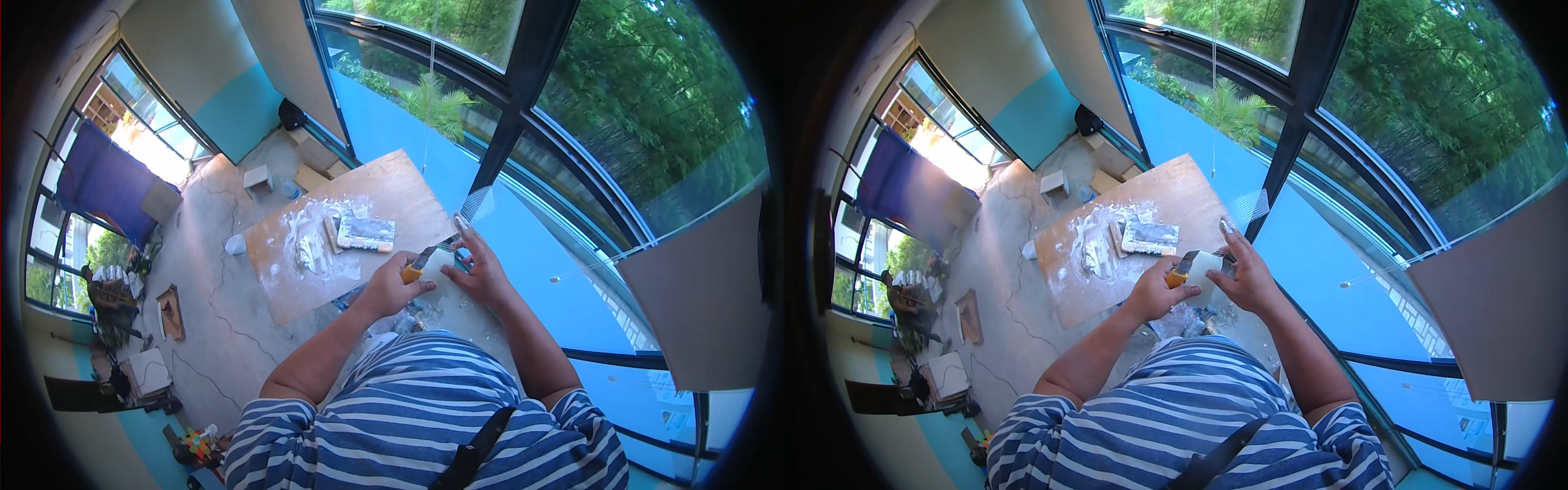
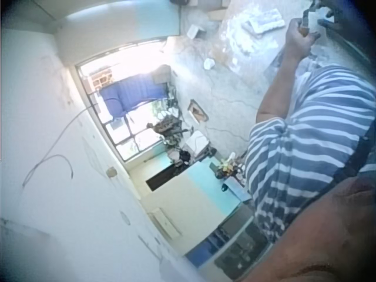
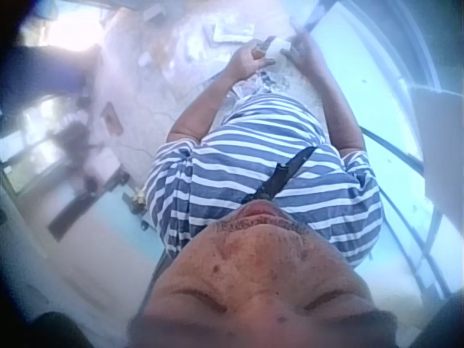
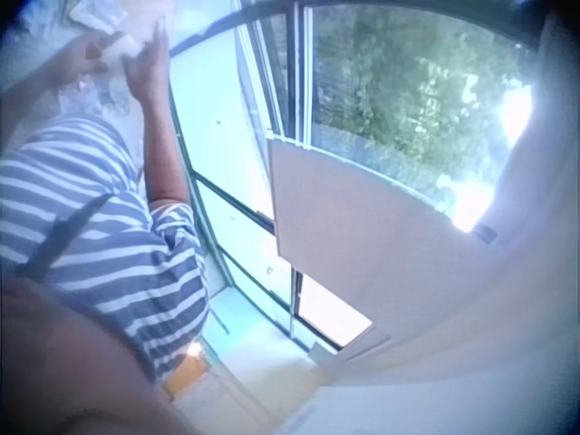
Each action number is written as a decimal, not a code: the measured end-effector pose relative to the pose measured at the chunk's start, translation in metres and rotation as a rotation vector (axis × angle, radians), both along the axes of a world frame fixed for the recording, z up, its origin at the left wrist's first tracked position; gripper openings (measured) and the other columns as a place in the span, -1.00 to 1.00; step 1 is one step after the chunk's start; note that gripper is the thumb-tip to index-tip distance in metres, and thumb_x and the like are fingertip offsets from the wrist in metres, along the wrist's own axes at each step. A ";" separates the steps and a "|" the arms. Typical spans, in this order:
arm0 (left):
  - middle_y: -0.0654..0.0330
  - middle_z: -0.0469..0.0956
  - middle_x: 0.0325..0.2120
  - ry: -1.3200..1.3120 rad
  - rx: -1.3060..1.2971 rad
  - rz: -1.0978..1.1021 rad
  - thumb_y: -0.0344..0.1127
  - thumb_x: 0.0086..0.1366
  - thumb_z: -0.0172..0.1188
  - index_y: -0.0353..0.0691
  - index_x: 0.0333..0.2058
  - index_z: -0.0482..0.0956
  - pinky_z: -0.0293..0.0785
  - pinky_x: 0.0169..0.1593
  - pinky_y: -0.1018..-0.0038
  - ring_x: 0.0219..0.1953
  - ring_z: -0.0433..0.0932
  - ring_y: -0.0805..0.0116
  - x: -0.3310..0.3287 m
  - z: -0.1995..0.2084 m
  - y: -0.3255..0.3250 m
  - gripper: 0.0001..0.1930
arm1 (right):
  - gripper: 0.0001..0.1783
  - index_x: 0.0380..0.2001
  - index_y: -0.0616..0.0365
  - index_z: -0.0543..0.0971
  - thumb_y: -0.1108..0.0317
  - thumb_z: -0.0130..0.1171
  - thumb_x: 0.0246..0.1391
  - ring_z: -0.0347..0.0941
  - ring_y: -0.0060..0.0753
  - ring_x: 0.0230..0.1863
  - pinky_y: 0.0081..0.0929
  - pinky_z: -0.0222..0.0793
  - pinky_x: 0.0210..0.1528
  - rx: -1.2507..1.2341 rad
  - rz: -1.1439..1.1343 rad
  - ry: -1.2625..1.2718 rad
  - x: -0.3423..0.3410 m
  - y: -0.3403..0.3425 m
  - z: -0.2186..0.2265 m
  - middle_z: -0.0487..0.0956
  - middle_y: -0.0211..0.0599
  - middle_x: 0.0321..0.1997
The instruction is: The person cuts a piece of drywall tape using a utility knife and applies it to the ceiling seam by hand. Then, they scoop joint compound with putty knives and spread it over the taped seam on the ceiling.
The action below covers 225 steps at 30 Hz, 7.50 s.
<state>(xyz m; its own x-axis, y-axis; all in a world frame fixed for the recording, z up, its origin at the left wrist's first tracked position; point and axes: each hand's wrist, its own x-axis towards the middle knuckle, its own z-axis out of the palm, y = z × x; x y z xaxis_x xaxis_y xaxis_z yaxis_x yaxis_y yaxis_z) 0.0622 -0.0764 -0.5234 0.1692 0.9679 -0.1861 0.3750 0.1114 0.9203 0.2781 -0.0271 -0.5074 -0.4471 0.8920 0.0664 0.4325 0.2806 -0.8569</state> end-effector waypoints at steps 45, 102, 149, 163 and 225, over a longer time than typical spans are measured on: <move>0.10 0.46 -0.44 0.453 0.791 -0.165 -0.51 0.06 0.16 -0.17 -0.24 0.56 0.41 -0.30 0.19 -0.39 0.51 0.02 -0.010 0.032 0.009 -0.76 | 0.11 0.42 0.12 0.01 0.48 0.42 -0.16 0.46 -0.21 0.07 -0.40 0.59 -0.16 -0.133 0.064 0.093 0.007 -0.015 0.013 0.18 0.07 0.37; 0.16 0.58 -0.32 -0.181 -0.024 0.027 -0.13 0.11 0.42 -0.25 -0.20 0.58 0.49 -0.20 0.37 -0.31 0.57 0.30 -0.029 -0.028 0.013 -0.62 | 0.23 0.43 0.23 -0.18 0.45 0.44 -0.17 0.52 -0.19 0.03 -0.40 0.57 -0.10 -0.214 -0.100 0.059 -0.017 -0.005 0.014 0.12 0.12 0.40; -0.08 0.31 0.20 0.235 0.634 -0.518 0.35 0.09 0.25 -0.18 0.21 0.35 0.18 0.29 0.11 0.26 0.27 -0.03 0.103 -0.074 0.192 -0.13 | -0.59 0.07 0.13 0.44 0.40 0.06 0.11 0.54 0.11 -0.20 -0.11 0.43 -0.13 -0.203 -0.310 -0.701 0.086 -0.019 0.087 0.61 0.02 -0.25; 0.10 0.44 -0.08 -0.041 0.858 -0.759 -0.24 0.05 0.48 -0.16 -0.21 0.58 0.35 0.13 0.31 0.02 0.44 0.18 0.082 0.127 0.152 -0.64 | -0.91 -0.34 0.24 0.57 0.53 0.23 0.04 0.57 -0.12 -0.29 -0.30 0.47 -0.26 0.334 -0.178 -0.344 0.095 -0.012 0.194 0.61 -0.11 -0.34; -0.01 0.67 -0.32 -0.736 1.875 0.435 -0.15 0.16 0.34 -0.34 -0.26 0.66 0.47 -0.15 0.32 -0.26 0.61 0.19 -0.061 0.746 0.165 -0.66 | -0.79 -0.55 0.30 0.61 0.33 0.23 -0.10 0.56 0.09 -0.38 -0.17 0.46 -0.25 2.322 -1.146 -0.199 -0.061 -0.040 0.737 0.60 0.10 -0.47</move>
